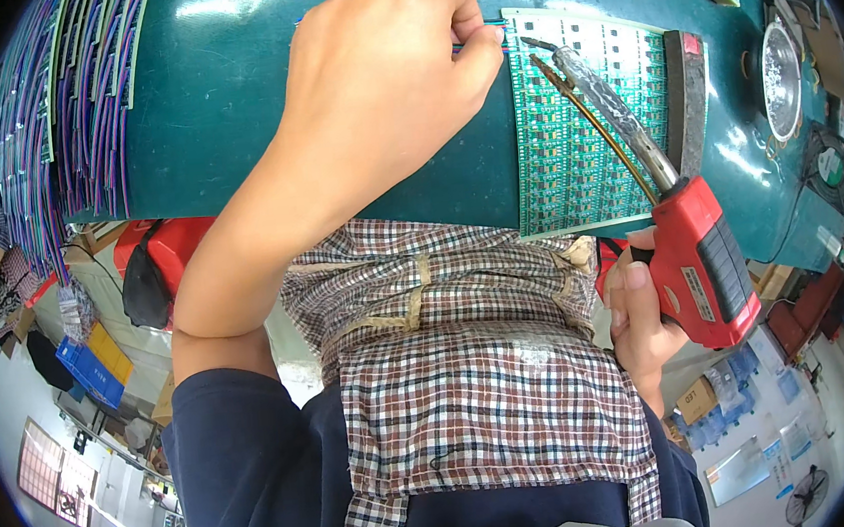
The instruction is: The person places ribbon wires onto circuit boards by hand and solders them into place using a soldering iron.
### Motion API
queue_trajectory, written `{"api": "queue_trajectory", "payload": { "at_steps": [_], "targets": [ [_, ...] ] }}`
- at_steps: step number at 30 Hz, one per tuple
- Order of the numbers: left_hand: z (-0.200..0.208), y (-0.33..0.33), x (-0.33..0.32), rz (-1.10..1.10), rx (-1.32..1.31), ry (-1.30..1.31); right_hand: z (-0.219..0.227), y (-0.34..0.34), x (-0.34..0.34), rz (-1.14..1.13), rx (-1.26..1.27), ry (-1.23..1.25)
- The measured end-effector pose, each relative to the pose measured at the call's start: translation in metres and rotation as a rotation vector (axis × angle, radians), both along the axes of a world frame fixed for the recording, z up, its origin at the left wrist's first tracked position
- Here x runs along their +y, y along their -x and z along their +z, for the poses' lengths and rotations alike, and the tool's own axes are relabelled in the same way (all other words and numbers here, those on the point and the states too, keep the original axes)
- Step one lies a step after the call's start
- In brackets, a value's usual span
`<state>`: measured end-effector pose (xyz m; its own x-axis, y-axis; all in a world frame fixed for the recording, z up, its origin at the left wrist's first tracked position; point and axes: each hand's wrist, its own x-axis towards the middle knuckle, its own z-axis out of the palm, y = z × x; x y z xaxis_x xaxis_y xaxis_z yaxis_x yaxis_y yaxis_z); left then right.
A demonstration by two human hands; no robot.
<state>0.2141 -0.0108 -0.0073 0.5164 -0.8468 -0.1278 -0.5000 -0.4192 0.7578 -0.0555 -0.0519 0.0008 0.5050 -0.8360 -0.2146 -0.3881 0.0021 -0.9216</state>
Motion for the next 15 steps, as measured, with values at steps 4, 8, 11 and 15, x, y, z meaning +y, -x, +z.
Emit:
{"api": "queue_trajectory", "payload": {
  "at_steps": [4,8,11,15],
  "targets": [
    [-0.001,0.001,0.000,-0.014,-0.066,0.019,-0.011,0.008,-0.003,0.039,-0.002,0.087],
    [-0.001,0.001,-0.001,-0.013,-0.071,0.029,-0.010,0.002,-0.003,0.040,-0.012,0.047],
    [-0.001,0.002,0.000,-0.012,-0.076,0.036,-0.010,0.000,-0.003,0.042,-0.027,0.030],
    [0.002,0.004,-0.001,-0.002,-0.112,0.059,-0.007,-0.005,-0.003,0.038,-0.030,0.012]
  ]
}}
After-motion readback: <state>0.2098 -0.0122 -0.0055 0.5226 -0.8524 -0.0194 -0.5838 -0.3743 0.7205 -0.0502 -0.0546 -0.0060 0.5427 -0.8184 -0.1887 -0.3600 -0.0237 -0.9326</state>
